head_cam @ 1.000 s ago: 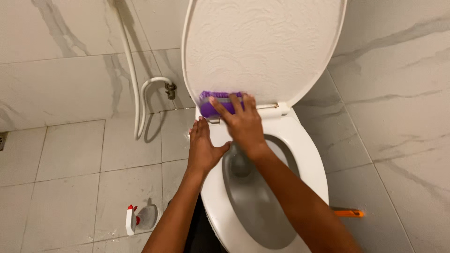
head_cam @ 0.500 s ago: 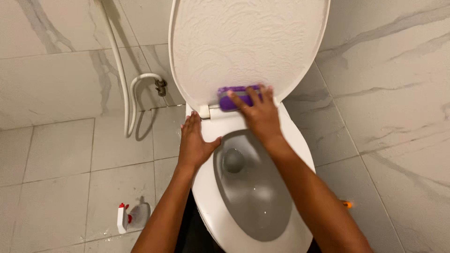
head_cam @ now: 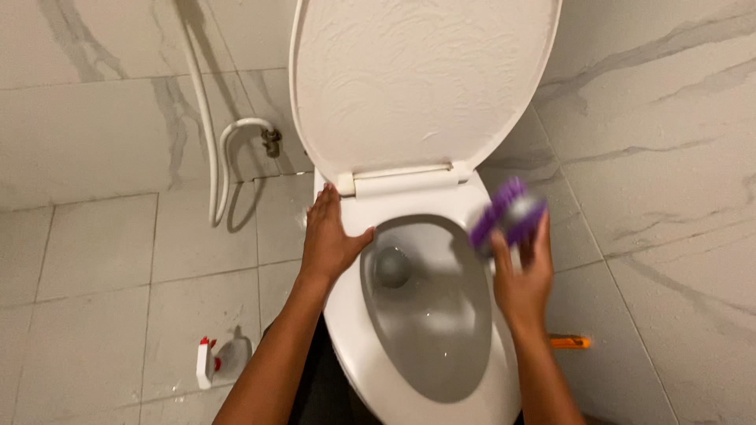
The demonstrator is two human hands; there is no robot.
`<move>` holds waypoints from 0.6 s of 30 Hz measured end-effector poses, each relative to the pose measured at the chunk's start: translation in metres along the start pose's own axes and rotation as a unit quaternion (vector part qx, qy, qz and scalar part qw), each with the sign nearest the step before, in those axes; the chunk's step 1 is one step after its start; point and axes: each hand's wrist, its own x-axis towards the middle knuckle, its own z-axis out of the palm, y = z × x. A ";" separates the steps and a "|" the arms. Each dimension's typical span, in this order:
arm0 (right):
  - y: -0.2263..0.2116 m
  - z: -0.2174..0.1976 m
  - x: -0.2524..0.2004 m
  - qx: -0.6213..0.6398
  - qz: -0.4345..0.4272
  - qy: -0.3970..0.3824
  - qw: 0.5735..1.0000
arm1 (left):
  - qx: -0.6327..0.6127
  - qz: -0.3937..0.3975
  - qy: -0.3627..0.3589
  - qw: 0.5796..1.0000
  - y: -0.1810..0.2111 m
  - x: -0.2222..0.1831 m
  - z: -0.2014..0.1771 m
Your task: The person cleans the lid and inner rim of a toilet using a brush and a spray bottle.
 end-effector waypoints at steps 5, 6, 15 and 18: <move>0.049 -0.043 -0.093 0.057 0.268 0.059 0.960 | 0.055 0.018 0.002 0.998 -0.024 0.014 0.020; 0.050 -0.046 -0.105 0.057 0.269 0.058 0.960 | 0.055 0.016 0.002 0.998 -0.025 0.015 0.021; 0.065 -0.041 -0.146 -0.222 0.257 0.014 0.940 | 0.023 -0.001 0.010 1.000 -0.017 0.009 0.016; 0.069 -0.034 -0.150 -0.263 0.283 0.005 0.922 | -0.005 0.005 0.023 1.000 -0.025 0.003 0.022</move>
